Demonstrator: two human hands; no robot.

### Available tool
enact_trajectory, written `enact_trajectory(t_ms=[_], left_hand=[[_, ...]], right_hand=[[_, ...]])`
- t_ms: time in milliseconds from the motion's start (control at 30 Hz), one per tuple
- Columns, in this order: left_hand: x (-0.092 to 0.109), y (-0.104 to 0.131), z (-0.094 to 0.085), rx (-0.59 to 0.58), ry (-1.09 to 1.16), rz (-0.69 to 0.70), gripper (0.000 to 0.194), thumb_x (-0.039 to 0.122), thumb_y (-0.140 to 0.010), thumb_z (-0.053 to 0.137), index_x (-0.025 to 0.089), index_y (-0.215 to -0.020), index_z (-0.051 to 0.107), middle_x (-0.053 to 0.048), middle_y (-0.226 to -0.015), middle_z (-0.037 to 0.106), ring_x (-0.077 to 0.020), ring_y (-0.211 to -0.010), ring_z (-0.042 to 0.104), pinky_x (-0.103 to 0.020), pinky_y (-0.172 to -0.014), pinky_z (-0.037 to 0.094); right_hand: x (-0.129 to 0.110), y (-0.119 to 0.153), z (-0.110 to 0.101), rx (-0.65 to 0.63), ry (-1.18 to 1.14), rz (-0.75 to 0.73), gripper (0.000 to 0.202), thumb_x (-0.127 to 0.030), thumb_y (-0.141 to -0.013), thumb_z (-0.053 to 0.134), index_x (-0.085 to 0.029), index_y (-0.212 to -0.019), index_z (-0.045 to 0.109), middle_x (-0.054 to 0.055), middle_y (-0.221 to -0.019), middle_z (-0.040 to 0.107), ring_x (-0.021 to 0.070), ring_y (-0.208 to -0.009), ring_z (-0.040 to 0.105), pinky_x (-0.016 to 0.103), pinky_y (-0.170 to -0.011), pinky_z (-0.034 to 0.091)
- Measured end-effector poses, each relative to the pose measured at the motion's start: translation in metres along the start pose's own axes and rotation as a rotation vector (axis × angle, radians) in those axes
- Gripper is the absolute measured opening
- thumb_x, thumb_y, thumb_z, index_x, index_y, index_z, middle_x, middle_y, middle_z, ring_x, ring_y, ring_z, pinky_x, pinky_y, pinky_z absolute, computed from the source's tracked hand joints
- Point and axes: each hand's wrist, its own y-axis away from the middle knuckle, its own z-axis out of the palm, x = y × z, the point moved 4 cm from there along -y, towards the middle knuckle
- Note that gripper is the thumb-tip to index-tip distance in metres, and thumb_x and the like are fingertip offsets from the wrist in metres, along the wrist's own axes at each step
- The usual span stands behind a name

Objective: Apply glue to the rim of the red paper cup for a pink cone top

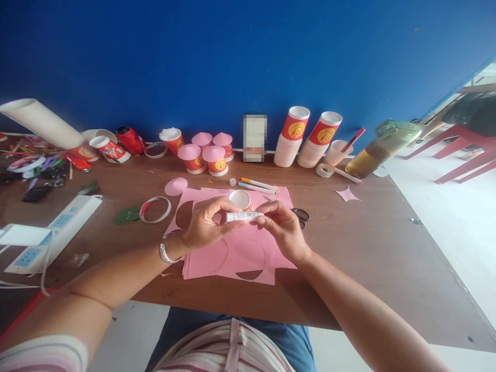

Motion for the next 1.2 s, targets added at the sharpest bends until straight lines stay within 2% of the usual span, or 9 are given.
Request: enact_trajectory(t_ms=[133,233,333,567,700,833,1033,1100,1200], left_hand=[[0.000,-0.001,-0.001,-0.004,0.028,-0.020,0.021,0.029,-0.084,0.079,0.016,-0.089,0.063,0.002,-0.071,0.065,-0.0055,-0.057,0.052,-0.017,-0.051,0.043],[0.001,0.000,0.000,-0.034,0.019,-0.011,0.021,0.030,-0.084,0.079,0.017,-0.088,0.063,0.003,-0.068,0.063,-0.0053,-0.055,0.049,-0.017,-0.050,0.042],[0.001,0.000,0.001,-0.045,0.017,-0.009,0.020,0.030,-0.084,0.078,0.017,-0.087,0.064,0.004,-0.067,0.063,-0.0052,-0.055,0.049,-0.017,-0.050,0.041],[0.000,-0.002,0.000,-0.030,0.054,-0.068,0.023,0.033,-0.083,0.079,0.016,-0.087,0.064,0.002,-0.069,0.066,-0.0059,-0.056,0.054,-0.017,-0.050,0.042],[0.000,-0.001,-0.001,-0.013,0.094,-0.102,0.024,0.032,-0.082,0.080,0.016,-0.084,0.063,0.002,-0.069,0.066,-0.0057,-0.055,0.053,-0.017,-0.047,0.040],[0.001,0.000,0.000,-0.032,0.071,-0.071,0.023,0.032,-0.082,0.080,0.016,-0.083,0.063,0.003,-0.065,0.063,-0.0058,-0.054,0.051,-0.018,-0.048,0.040],[-0.001,-0.002,-0.001,-0.001,0.094,-0.104,0.023,0.031,-0.081,0.081,0.016,-0.085,0.064,0.001,-0.071,0.067,-0.0061,-0.057,0.054,-0.018,-0.049,0.042],[-0.001,-0.003,-0.001,-0.005,0.091,-0.104,0.023,0.032,-0.082,0.081,0.016,-0.085,0.064,0.001,-0.070,0.066,-0.0064,-0.057,0.054,-0.018,-0.050,0.042],[-0.001,-0.002,-0.001,-0.036,0.066,-0.084,0.022,0.031,-0.083,0.080,0.015,-0.084,0.064,0.002,-0.068,0.064,-0.0057,-0.056,0.052,-0.017,-0.050,0.042]], right_hand=[[-0.001,-0.001,0.002,-0.087,-0.023,0.041,0.030,-0.044,-0.083,0.083,-0.023,-0.100,0.068,0.000,-0.082,0.070,0.0139,-0.069,0.068,0.033,-0.072,0.061],[0.003,0.000,0.004,-0.179,-0.052,0.135,0.035,-0.052,-0.089,0.074,-0.020,-0.103,0.067,-0.003,-0.066,0.065,0.0130,-0.054,0.062,0.032,-0.060,0.059],[0.003,-0.001,0.001,-0.109,0.004,0.112,0.032,-0.050,-0.087,0.078,-0.020,-0.093,0.068,-0.002,-0.065,0.064,0.0117,-0.051,0.059,0.029,-0.052,0.055],[-0.007,0.000,0.000,0.028,0.133,-0.054,0.030,-0.044,-0.078,0.087,-0.022,-0.089,0.069,0.001,-0.082,0.071,0.0121,-0.064,0.064,0.029,-0.062,0.059],[-0.005,-0.001,0.002,-0.051,0.022,0.080,0.035,-0.048,-0.080,0.084,-0.021,-0.095,0.067,-0.001,-0.072,0.069,0.0130,-0.058,0.064,0.031,-0.061,0.061],[0.000,-0.002,0.004,-0.136,-0.089,0.202,0.039,-0.056,-0.085,0.077,-0.020,-0.082,0.062,-0.005,-0.061,0.061,0.0092,-0.045,0.052,0.030,-0.052,0.057],[-0.009,-0.007,0.002,-0.055,-0.039,-0.006,0.024,-0.037,-0.078,0.087,-0.023,-0.083,0.068,0.000,-0.086,0.069,0.0140,-0.079,0.066,0.030,-0.072,0.059],[-0.007,-0.007,0.003,-0.094,-0.065,0.038,0.029,-0.042,-0.079,0.087,-0.025,-0.093,0.069,-0.001,-0.085,0.068,0.0144,-0.078,0.066,0.031,-0.073,0.060],[0.001,-0.004,0.005,-0.215,-0.096,0.207,0.038,-0.056,-0.086,0.076,-0.021,-0.100,0.068,-0.002,-0.071,0.065,0.0126,-0.057,0.060,0.033,-0.061,0.060]])
